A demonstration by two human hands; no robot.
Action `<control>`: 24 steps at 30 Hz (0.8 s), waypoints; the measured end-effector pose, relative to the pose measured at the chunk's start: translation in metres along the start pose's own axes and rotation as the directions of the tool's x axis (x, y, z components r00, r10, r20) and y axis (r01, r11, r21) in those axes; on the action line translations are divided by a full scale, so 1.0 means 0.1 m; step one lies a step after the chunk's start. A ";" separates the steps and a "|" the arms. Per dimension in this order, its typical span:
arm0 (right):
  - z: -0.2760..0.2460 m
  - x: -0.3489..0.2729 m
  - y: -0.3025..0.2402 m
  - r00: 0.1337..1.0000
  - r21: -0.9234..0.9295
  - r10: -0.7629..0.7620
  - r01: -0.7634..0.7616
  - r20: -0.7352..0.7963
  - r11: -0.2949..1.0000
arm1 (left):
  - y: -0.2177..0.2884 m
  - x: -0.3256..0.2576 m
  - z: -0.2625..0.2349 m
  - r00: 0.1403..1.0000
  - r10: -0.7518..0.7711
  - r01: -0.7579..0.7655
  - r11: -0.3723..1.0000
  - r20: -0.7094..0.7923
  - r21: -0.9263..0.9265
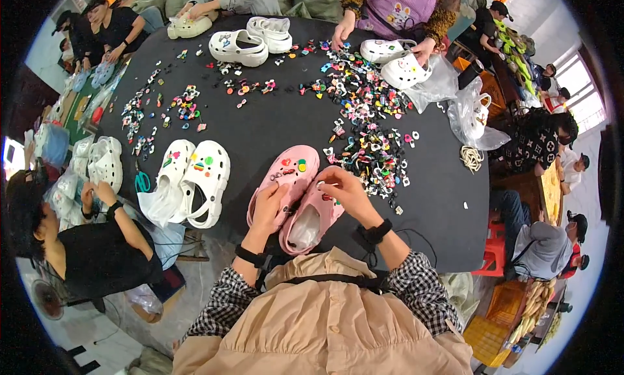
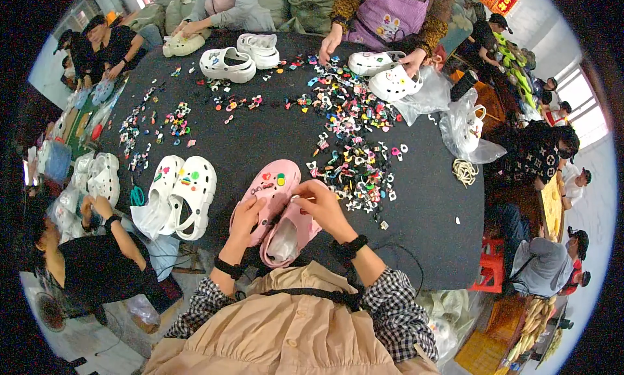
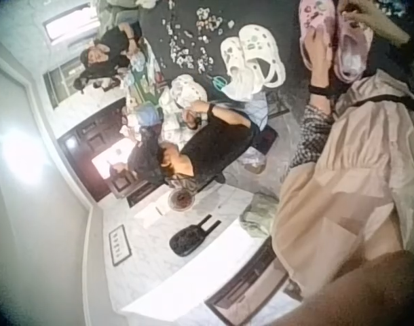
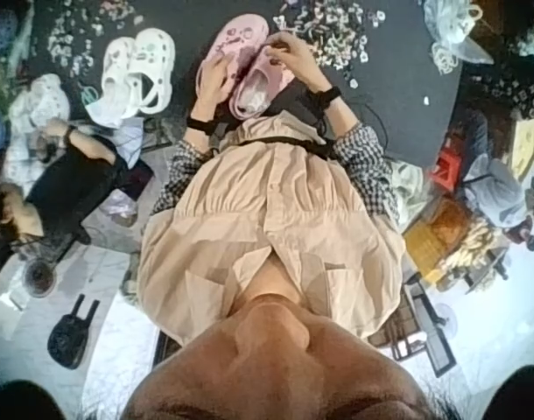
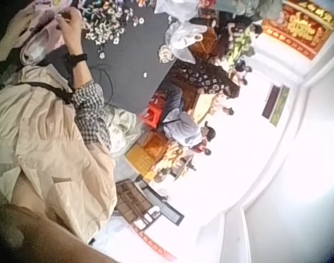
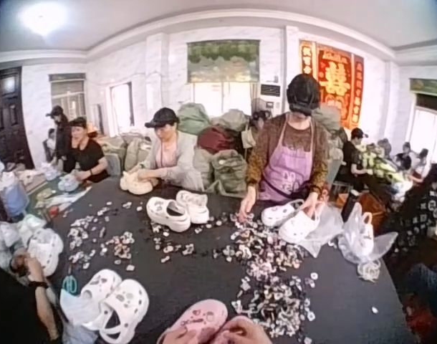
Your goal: Decorating foam clogs with various plastic charms and then placing them into bags.
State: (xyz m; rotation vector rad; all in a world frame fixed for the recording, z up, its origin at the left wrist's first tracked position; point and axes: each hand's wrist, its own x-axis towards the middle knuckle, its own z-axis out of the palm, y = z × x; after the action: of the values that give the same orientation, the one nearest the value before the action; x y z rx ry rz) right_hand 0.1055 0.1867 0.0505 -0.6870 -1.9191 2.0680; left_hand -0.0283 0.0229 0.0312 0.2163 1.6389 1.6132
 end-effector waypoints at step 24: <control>0.45 0.32 0.15 0.964 -0.532 -0.263 0.205 -0.035 0.822 | -0.10 0.14 -0.22 0.992 -0.010 0.000 0.997 0.128 0.078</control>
State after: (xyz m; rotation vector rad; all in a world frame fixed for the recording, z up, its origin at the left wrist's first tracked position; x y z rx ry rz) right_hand 0.0579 0.1609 0.0311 -0.6056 -2.3862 1.3295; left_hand -0.0476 0.0137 0.0134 0.3494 1.6033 1.5011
